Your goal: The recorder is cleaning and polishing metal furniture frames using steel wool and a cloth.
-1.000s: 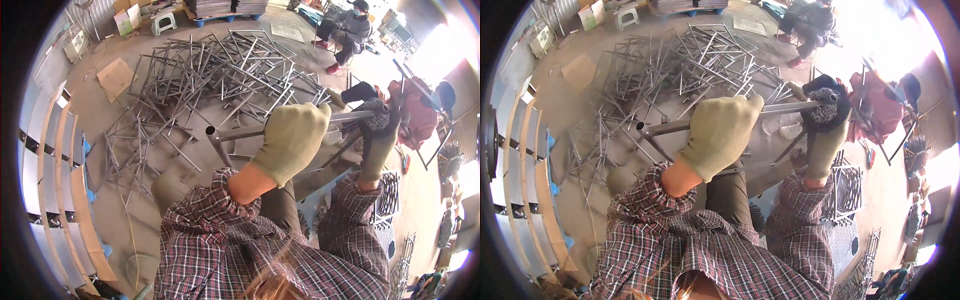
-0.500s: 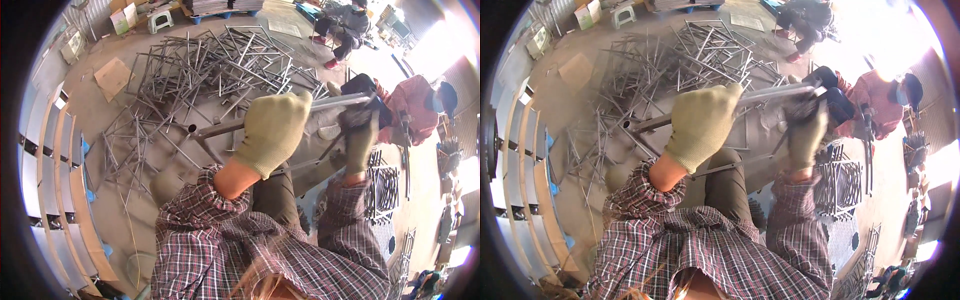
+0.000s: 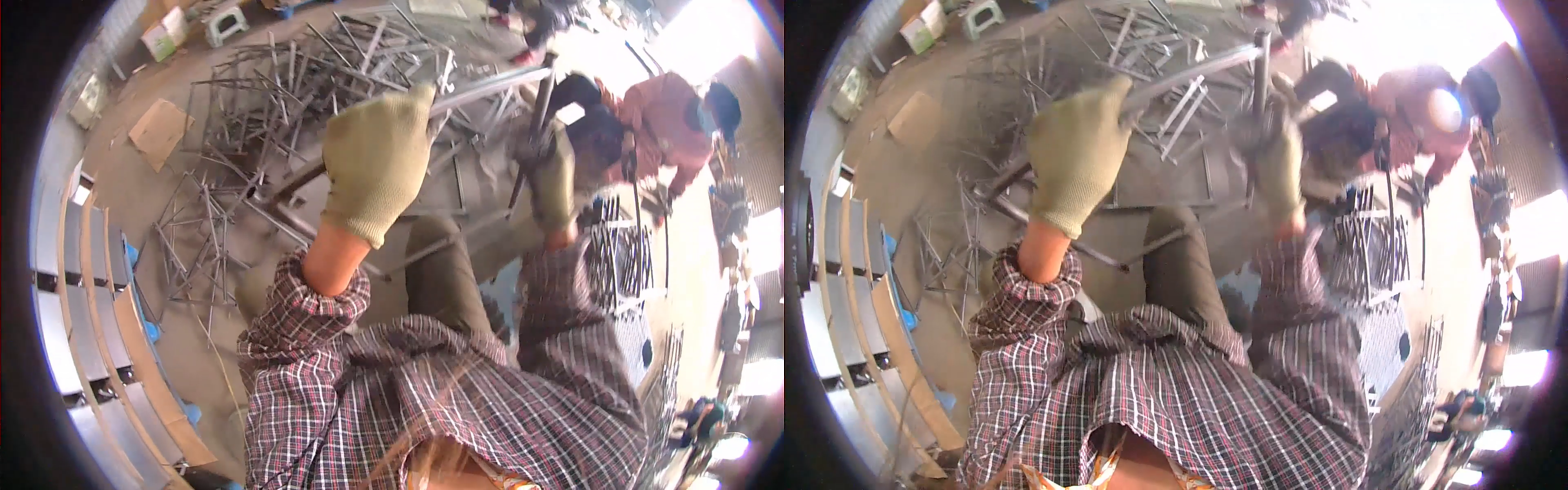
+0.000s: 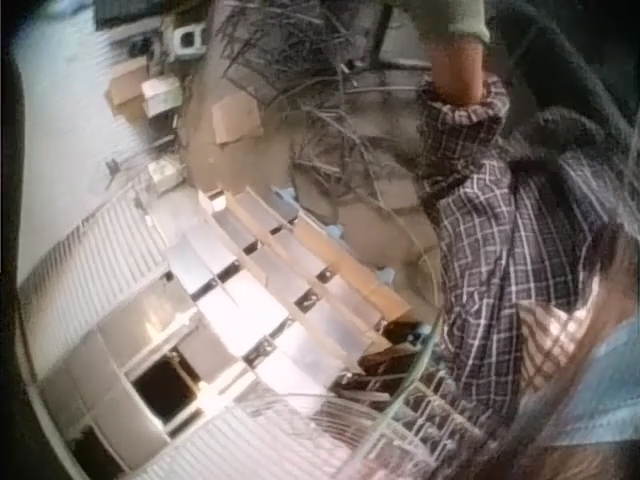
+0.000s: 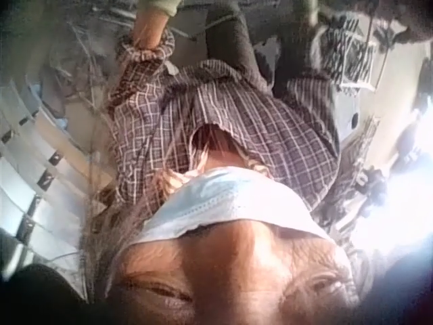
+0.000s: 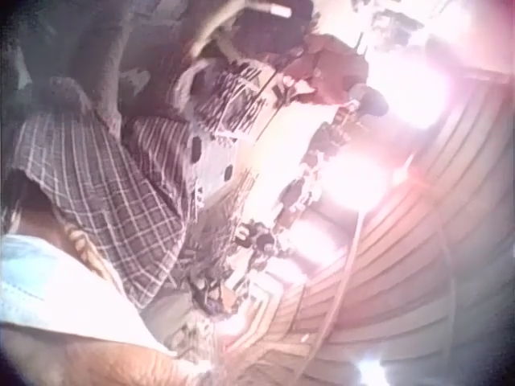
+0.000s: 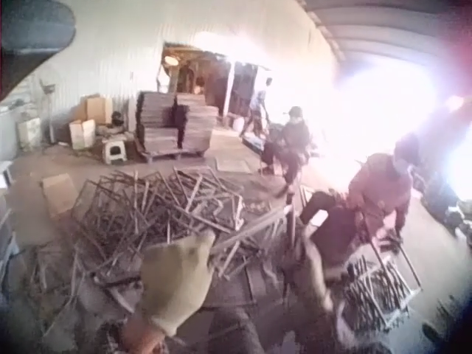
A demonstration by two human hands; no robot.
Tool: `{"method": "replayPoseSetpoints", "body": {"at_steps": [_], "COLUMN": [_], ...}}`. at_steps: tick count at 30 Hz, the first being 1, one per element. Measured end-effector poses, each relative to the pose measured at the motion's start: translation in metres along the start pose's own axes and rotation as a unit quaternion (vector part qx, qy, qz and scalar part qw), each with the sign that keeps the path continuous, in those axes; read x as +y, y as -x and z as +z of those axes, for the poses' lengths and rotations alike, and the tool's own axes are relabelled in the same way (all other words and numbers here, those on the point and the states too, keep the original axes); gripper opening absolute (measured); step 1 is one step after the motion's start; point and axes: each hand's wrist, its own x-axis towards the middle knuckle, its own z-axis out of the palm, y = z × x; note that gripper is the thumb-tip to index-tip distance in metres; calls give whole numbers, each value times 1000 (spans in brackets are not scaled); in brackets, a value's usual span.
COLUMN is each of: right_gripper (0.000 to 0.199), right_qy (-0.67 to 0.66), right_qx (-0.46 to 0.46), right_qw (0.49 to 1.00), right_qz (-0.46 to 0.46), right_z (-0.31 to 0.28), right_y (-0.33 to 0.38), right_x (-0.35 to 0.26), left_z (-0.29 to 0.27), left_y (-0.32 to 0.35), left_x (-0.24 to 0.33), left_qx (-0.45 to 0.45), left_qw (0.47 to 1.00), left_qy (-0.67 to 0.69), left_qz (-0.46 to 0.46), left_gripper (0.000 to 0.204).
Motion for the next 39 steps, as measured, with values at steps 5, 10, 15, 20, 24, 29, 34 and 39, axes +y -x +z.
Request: {"method": "replayPoseSetpoints", "body": {"at_steps": [5,10,15,20,24,29,34,39], "right_gripper": [49,37,36,43,40,47,48,41], "right_qy": [236,311,131,237,308,117,-184,10], "right_qx": [165,29,2,118,23,-27,27,-22], "right_qw": [934,950,986,948,937,986,980,989], "right_qz": [-213,-13,-108,-178,-160,112,-77,-143], "right_z": [5,-5,-10,-12,-11,-16,-27,-40], "right_y": [-24,75,5,-43,26,75,-30,-72], "right_x": [-47,129,42,-90,112,141,-46,-97], "left_z": [-3,0,11,3,13,1,2,6], "left_y": [6,1,-7,-8,-4,-12,-13,-13], "left_x": [11,-6,0,9,-8,0,19,23], "left_qx": [-8,-33,-20,10,-5,-44,-51,-63], "left_qw": [1000,998,999,1000,998,998,998,998], "left_qy": [7,-6,-28,-18,-15,-19,16,20], "left_qz": [6,-51,-13,15,-52,-44,-13,9], "left_gripper": [12,17,18,23,20,18,19,19]}}
